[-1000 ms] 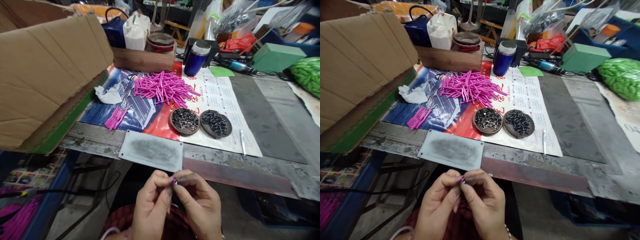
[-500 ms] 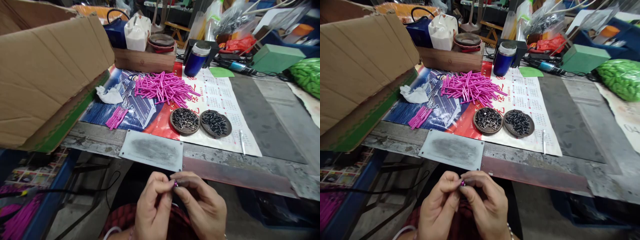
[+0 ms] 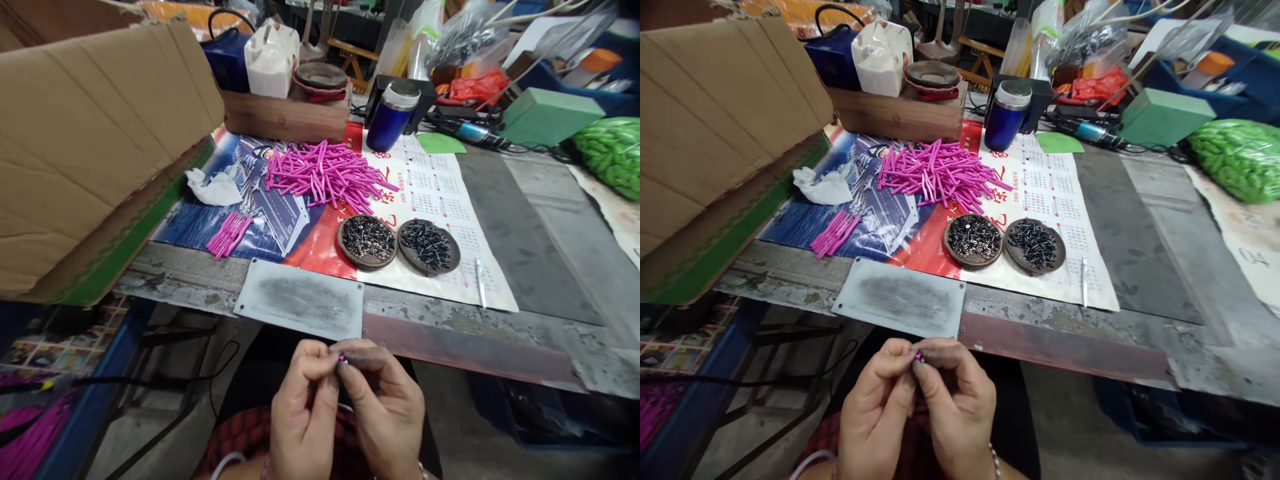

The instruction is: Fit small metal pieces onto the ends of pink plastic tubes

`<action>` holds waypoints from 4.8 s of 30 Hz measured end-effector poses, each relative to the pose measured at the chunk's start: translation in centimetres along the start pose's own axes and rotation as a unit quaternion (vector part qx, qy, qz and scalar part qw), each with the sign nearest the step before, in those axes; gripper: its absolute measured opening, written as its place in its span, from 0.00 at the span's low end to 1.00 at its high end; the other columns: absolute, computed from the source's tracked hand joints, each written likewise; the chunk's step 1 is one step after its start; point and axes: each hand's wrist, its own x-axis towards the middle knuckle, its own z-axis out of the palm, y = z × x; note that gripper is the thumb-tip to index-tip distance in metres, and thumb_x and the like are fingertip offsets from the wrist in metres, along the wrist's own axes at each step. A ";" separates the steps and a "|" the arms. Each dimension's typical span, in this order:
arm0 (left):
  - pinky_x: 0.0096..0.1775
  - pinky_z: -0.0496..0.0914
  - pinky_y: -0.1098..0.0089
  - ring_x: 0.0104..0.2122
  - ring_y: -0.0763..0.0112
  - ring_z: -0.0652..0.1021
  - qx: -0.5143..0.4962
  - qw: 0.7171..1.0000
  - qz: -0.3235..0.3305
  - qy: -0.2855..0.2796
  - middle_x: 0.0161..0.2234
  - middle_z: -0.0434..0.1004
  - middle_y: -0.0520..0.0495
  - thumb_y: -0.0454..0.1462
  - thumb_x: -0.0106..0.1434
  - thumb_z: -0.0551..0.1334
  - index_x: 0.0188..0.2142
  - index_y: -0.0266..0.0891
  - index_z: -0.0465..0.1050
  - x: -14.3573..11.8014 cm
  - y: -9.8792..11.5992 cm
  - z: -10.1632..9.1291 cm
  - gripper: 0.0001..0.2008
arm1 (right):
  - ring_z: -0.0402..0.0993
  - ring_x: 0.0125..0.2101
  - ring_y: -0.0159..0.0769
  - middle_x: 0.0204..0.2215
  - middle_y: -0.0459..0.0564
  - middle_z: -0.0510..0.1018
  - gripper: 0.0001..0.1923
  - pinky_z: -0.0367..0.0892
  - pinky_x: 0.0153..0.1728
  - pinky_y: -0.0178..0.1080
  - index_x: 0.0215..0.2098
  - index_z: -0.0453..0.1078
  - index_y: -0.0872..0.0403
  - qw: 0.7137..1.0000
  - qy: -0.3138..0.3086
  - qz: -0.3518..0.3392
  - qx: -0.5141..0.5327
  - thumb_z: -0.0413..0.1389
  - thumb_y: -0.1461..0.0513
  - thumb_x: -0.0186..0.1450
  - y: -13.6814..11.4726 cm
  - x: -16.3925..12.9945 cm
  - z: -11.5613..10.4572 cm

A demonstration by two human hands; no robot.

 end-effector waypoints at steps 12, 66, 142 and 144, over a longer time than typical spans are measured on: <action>0.42 0.72 0.72 0.39 0.69 0.75 -0.050 0.998 0.011 -0.039 0.41 0.70 0.49 0.29 0.72 0.56 0.45 0.45 0.73 -0.7 0.1 -0.3 0.11 | 0.79 0.31 0.32 0.30 0.45 0.80 0.11 0.77 0.34 0.31 0.28 0.72 0.52 0.966 -0.040 0.141 0.215 0.70 0.61 0.60 -0.6 0.1 0.4; 0.41 0.71 0.79 0.36 0.75 0.75 0.048 0.998 0.029 -0.041 0.37 0.69 0.53 0.27 0.70 0.56 0.44 0.46 0.71 -1.0 0.6 -0.7 0.12 | 0.59 0.20 0.30 0.20 0.43 0.63 0.24 0.53 0.22 0.36 0.25 0.61 0.52 0.958 -0.194 -0.119 -0.175 0.45 0.52 0.77 0.5 0.2 -0.9; 0.31 0.73 0.77 0.29 0.75 0.77 0.276 0.944 0.114 -0.138 0.34 0.73 0.48 0.24 0.68 0.56 0.44 0.39 0.75 -0.6 2.8 -4.4 0.13 | 0.64 0.24 0.31 0.26 0.45 0.71 0.19 0.62 0.24 0.33 0.32 0.68 0.53 0.976 -0.176 0.121 -0.039 0.54 0.47 0.71 2.0 -1.3 -2.9; 0.29 0.73 0.77 0.28 0.75 0.78 0.334 0.918 0.152 -0.148 0.34 0.75 0.48 0.24 0.69 0.56 0.45 0.39 0.75 -0.7 3.0 -4.4 0.13 | 0.64 0.22 0.29 0.28 0.45 0.72 0.19 0.63 0.24 0.33 0.36 0.69 0.53 0.974 -0.175 0.145 -0.001 0.50 0.47 0.74 2.0 -1.4 -3.1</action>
